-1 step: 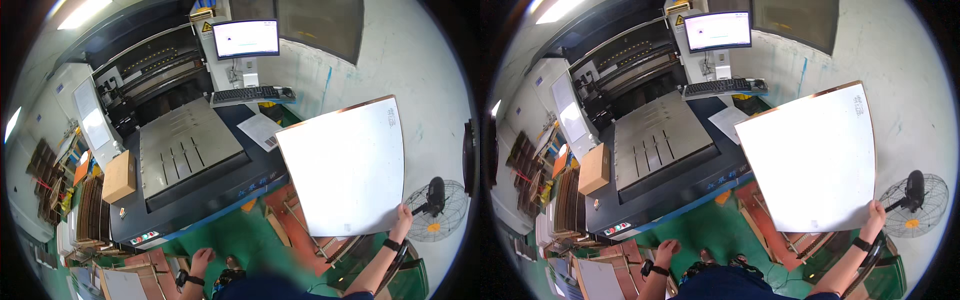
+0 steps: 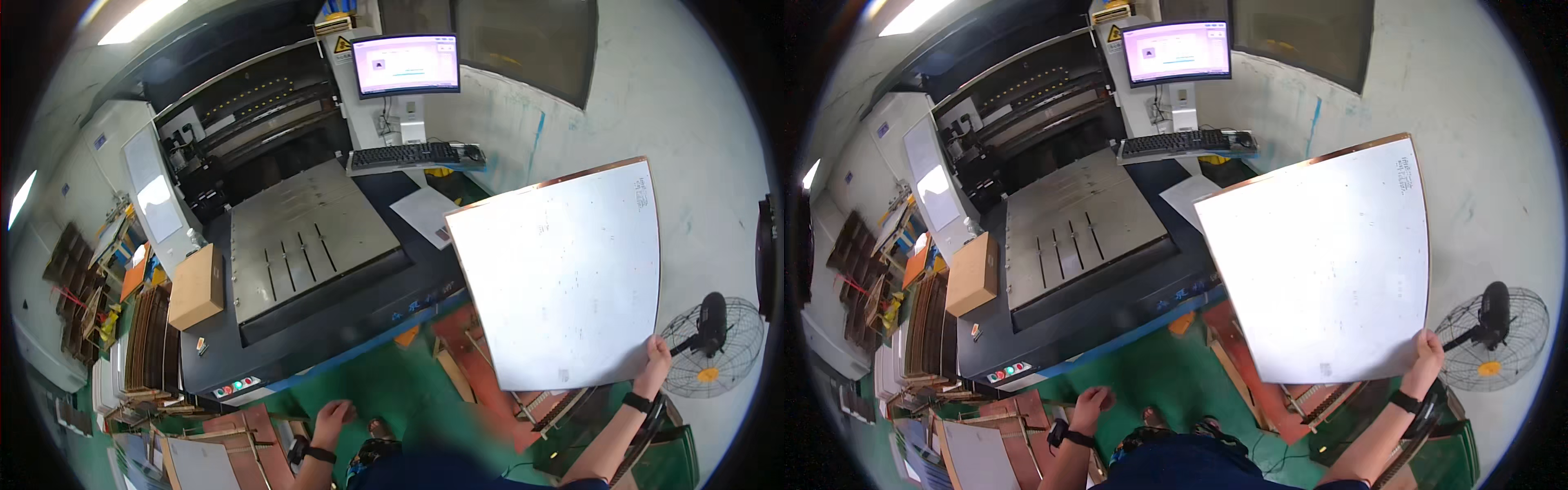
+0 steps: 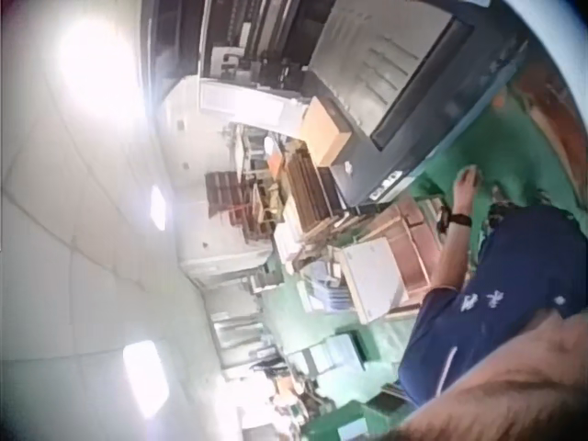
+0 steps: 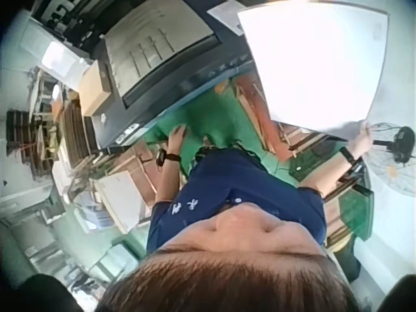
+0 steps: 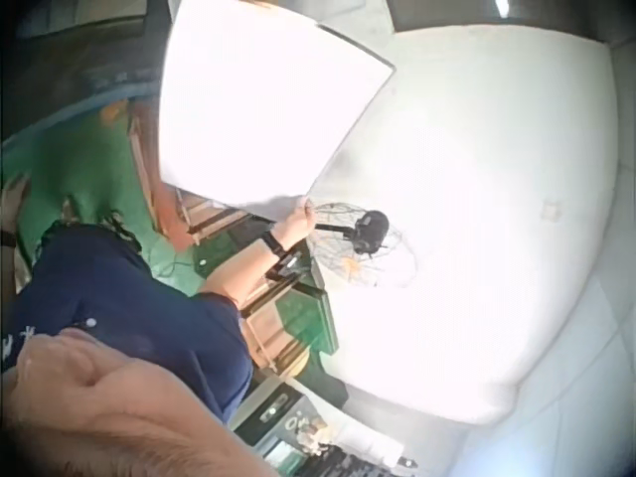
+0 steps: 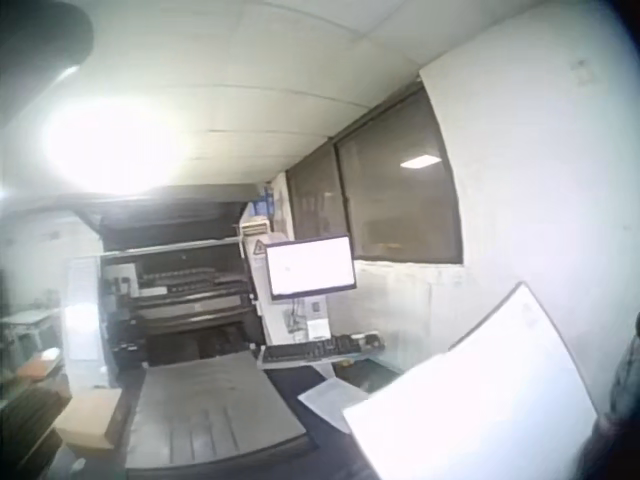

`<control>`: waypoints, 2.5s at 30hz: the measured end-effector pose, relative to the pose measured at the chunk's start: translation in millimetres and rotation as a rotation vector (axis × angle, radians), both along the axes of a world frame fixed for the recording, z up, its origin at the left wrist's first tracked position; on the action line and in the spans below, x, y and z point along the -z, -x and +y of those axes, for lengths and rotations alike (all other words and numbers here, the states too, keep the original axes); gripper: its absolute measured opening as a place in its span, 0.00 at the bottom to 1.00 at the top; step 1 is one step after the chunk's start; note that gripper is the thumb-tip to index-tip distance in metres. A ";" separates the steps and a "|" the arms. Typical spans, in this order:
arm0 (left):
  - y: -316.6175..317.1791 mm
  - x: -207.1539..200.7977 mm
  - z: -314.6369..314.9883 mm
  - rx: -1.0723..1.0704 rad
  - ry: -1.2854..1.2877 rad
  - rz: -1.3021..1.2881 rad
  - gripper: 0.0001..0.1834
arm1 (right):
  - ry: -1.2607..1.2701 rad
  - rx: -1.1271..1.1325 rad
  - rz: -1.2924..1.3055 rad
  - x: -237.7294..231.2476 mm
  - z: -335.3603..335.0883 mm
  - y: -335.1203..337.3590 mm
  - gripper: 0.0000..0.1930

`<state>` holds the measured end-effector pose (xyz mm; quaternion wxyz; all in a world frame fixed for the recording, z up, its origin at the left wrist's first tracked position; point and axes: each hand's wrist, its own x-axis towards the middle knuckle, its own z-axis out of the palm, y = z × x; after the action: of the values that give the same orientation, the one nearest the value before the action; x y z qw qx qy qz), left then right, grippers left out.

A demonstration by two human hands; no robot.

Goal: Handling, inspecting, and loading PCB panels into industrial manufacturing machinery.

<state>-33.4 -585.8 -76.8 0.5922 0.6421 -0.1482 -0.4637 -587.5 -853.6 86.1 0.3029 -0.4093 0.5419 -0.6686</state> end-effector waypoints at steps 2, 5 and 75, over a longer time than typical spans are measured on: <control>1.7 -21.9 -21.6 0.030 0.083 0.027 0.10 | -0.017 -0.042 -0.014 -12.0 0.4 -16.7 0.06; 1.0 -59.1 -54.7 0.073 0.192 0.055 0.10 | 0.004 -0.146 -0.010 -41.3 -8.2 -27.4 0.07; -48.2 -17.1 4.6 0.166 -0.284 0.627 0.32 | 0.027 -0.690 0.692 57.8 182.6 -170.3 0.06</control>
<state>14.9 -581.2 -59.7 0.4738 0.5302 0.0552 -0.7009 -417.2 -671.1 28.3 0.3035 -0.7673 0.4348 -0.3608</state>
